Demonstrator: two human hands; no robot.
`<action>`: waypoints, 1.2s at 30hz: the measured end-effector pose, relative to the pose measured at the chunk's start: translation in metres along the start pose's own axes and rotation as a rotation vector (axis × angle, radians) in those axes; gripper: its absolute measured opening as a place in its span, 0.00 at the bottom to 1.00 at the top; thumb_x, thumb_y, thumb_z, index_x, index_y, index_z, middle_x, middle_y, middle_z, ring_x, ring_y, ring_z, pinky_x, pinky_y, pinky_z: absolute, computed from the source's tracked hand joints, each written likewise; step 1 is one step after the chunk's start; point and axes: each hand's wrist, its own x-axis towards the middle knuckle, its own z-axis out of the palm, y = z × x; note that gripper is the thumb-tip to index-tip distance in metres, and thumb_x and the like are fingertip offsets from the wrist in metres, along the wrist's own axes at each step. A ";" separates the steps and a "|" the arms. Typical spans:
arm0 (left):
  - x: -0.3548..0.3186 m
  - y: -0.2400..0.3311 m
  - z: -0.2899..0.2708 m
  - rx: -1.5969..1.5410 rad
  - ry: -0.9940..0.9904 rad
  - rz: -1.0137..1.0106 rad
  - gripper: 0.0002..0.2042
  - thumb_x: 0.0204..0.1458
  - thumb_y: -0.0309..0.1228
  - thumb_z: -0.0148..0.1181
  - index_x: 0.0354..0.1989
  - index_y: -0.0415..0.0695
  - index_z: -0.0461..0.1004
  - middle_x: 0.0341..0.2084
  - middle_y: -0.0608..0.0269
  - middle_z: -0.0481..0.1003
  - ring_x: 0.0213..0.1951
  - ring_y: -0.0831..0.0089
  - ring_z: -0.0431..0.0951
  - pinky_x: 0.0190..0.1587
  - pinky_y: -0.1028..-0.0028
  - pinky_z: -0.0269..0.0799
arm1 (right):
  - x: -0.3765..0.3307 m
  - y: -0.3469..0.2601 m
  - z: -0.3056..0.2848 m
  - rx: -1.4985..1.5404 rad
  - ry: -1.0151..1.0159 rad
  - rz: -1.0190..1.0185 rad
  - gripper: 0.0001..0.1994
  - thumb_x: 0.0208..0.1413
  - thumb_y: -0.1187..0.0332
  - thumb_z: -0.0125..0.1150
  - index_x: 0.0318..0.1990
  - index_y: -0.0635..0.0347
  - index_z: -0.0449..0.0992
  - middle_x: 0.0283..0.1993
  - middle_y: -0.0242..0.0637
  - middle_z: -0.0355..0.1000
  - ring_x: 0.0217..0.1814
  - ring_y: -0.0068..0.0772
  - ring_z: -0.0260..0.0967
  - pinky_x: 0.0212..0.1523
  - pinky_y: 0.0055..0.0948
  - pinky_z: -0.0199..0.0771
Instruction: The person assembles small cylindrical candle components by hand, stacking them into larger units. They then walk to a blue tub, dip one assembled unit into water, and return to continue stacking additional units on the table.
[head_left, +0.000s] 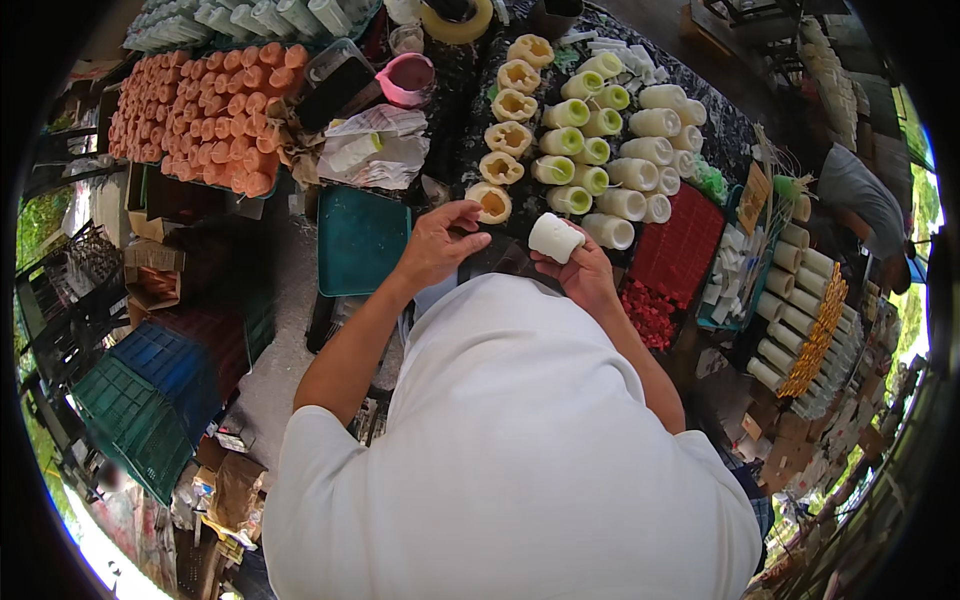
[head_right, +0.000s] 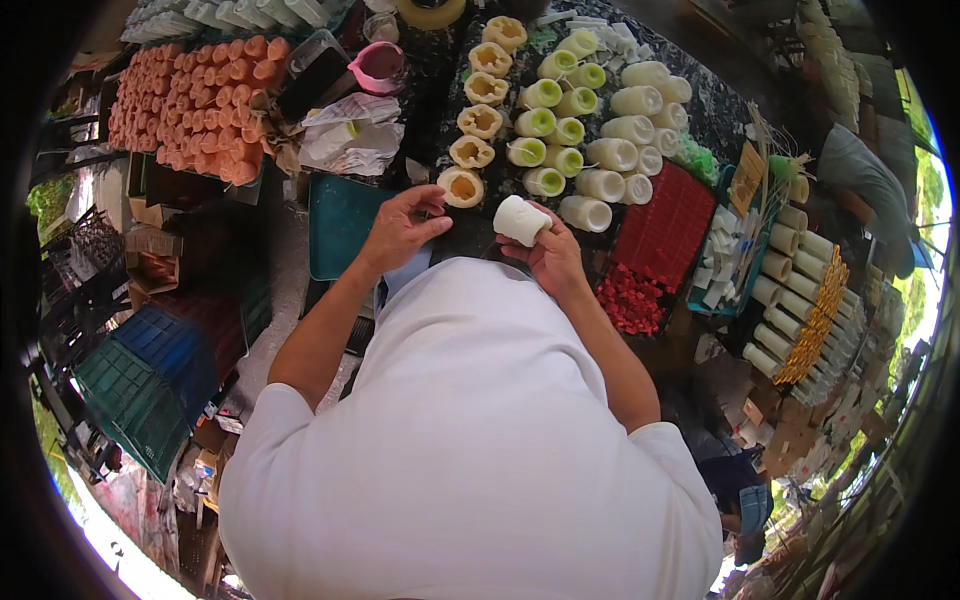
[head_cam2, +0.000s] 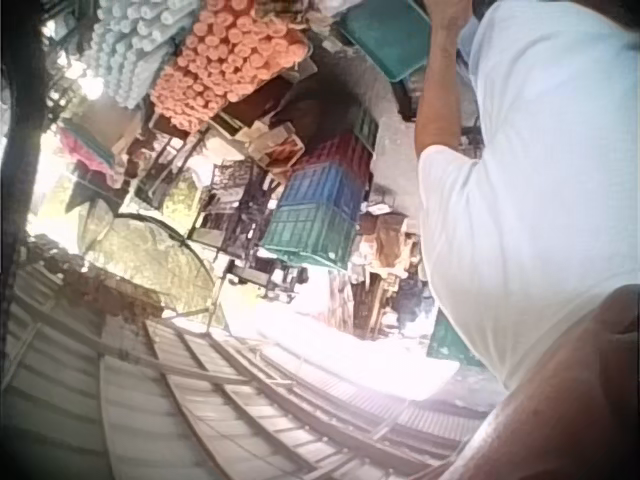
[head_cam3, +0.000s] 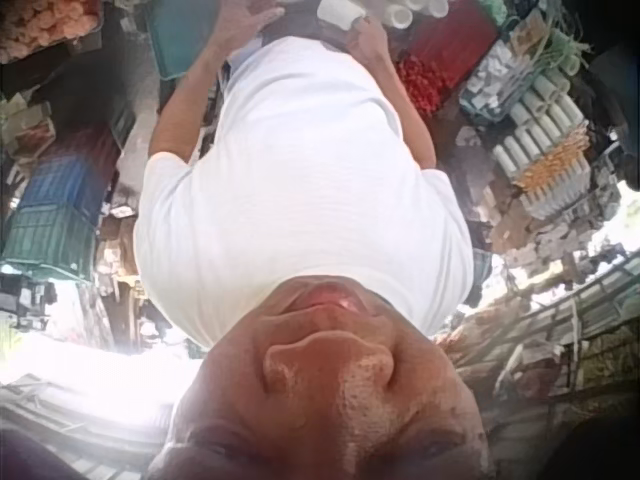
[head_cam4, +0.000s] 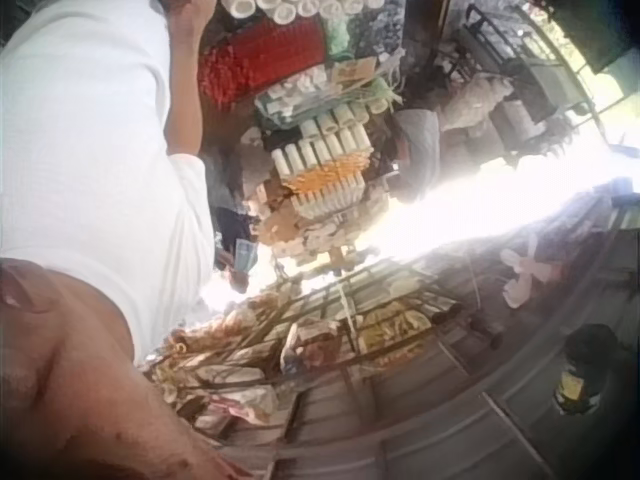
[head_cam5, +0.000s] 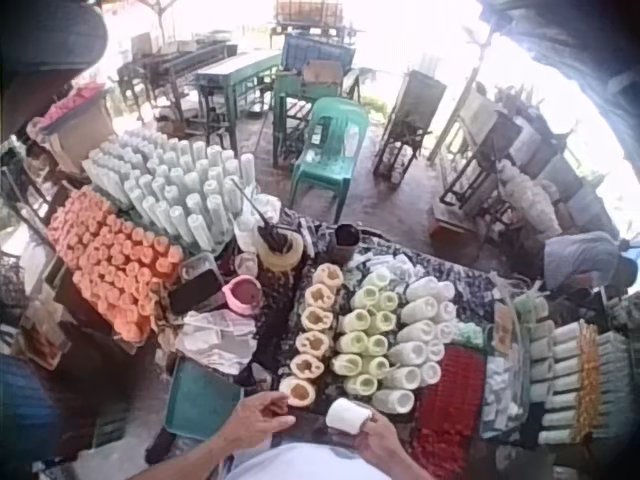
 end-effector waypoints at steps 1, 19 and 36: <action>-0.001 0.008 0.027 -0.217 -0.033 -0.119 0.24 0.54 0.26 0.73 0.60 0.38 0.74 0.49 0.61 0.76 0.47 0.77 0.78 0.47 0.75 0.80 | -0.002 -0.001 -0.001 0.047 -0.042 0.014 0.23 0.66 0.78 0.49 0.69 0.59 0.63 0.59 0.49 0.74 0.53 0.49 0.80 0.51 0.46 0.86; 0.013 0.034 0.150 -0.871 0.339 -0.145 0.13 0.67 0.20 0.51 0.58 0.36 0.72 0.51 0.55 0.78 0.50 0.65 0.81 0.52 0.64 0.82 | -0.011 0.005 0.003 -0.878 0.291 -0.702 0.13 0.59 0.78 0.63 0.52 0.62 0.81 0.46 0.40 0.81 0.46 0.34 0.77 0.54 0.24 0.73; -0.018 -0.015 0.143 -1.142 -0.159 -0.282 0.17 0.70 0.37 0.52 0.59 0.39 0.72 0.52 0.56 0.77 0.54 0.65 0.78 0.63 0.61 0.72 | -0.029 0.016 -0.045 0.062 -0.291 0.067 0.12 0.67 0.63 0.64 0.55 0.51 0.77 0.51 0.27 0.78 0.51 0.23 0.75 0.50 0.30 0.73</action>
